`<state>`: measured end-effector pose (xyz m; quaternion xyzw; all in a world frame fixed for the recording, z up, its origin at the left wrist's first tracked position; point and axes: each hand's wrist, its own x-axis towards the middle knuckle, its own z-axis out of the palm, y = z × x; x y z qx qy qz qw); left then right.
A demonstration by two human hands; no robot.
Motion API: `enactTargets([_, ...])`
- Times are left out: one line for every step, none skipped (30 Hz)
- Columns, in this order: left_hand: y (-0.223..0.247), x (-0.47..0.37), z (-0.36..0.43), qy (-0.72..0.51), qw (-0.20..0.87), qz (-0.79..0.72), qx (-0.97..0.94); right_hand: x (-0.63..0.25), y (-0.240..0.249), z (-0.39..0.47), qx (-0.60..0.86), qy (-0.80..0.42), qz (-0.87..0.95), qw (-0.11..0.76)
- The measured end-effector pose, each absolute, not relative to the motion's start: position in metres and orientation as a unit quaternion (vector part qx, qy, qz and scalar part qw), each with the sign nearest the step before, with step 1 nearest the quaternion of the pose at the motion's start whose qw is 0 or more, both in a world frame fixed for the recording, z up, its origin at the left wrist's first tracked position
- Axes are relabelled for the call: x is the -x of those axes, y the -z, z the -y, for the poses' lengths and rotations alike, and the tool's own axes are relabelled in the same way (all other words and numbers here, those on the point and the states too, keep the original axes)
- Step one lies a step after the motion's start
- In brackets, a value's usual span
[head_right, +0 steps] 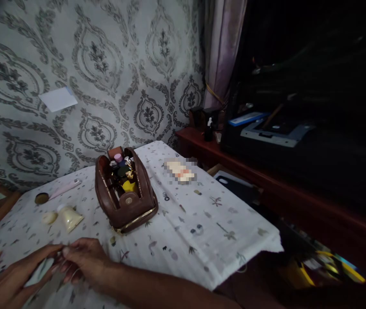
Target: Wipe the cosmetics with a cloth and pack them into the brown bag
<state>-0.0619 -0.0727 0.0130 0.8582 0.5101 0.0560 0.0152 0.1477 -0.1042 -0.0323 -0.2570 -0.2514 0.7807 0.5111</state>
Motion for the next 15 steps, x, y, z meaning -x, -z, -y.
enactTargets([-0.014, 0.056, 0.075, -0.059, 0.023, -0.513, -0.856, -0.148, 0.032, 0.104, 0.260, -0.778, 0.251, 0.513])
enactTargets([-0.015, 0.051, 0.077, -0.067, 0.026, -0.517, -0.853, -0.149, 0.031, 0.103, 0.262, -0.776, 0.249, 0.517])
enactTargets([-0.017, 0.047, 0.078, -0.078, 0.025, -0.521, -0.850, -0.150, 0.031, 0.102, 0.263, -0.774, 0.244, 0.522])
enactTargets([-0.020, 0.043, 0.078, -0.093, 0.016, -0.525, -0.846, -0.150, 0.031, 0.100, 0.262, -0.773, 0.235, 0.528])
enactTargets([-0.023, 0.039, 0.079, -0.107, 0.001, -0.529, -0.842, -0.150, 0.031, 0.099, 0.259, -0.773, 0.222, 0.534])
enactTargets([-0.025, 0.036, 0.080, -0.121, -0.016, -0.531, -0.838, -0.150, 0.032, 0.098, 0.252, -0.776, 0.206, 0.540])
enactTargets([-0.026, 0.033, 0.082, -0.131, -0.031, -0.533, -0.835, -0.149, 0.033, 0.098, 0.243, -0.781, 0.190, 0.543])
enactTargets([-0.027, 0.030, 0.085, -0.134, -0.042, -0.539, -0.830, -0.148, 0.034, 0.097, 0.233, -0.788, 0.175, 0.542])
enactTargets([-0.026, 0.027, 0.087, -0.135, -0.050, -0.548, -0.824, -0.147, 0.034, 0.097, 0.226, -0.797, 0.163, 0.536])
enactTargets([-0.025, 0.025, 0.090, -0.136, -0.056, -0.557, -0.817, -0.146, 0.034, 0.097, 0.221, -0.807, 0.154, 0.526])
enactTargets([-0.025, 0.023, 0.092, -0.135, -0.058, -0.563, -0.813, -0.146, 0.034, 0.098, 0.220, -0.815, 0.147, 0.515])
enactTargets([-0.024, 0.023, 0.093, -0.137, -0.059, -0.569, -0.809, -0.146, 0.032, 0.098, 0.220, -0.823, 0.141, 0.505])
enactTargets([-0.025, 0.023, 0.093, -0.143, -0.060, -0.575, -0.803, -0.146, 0.030, 0.099, 0.220, -0.828, 0.131, 0.498])
enactTargets([-0.027, 0.024, 0.092, -0.151, -0.059, -0.578, -0.800, -0.147, 0.027, 0.099, 0.218, -0.833, 0.116, 0.495])
enactTargets([-0.030, 0.026, 0.090, -0.153, -0.056, -0.573, -0.803, -0.148, 0.024, 0.100, 0.215, -0.837, 0.099, 0.493])
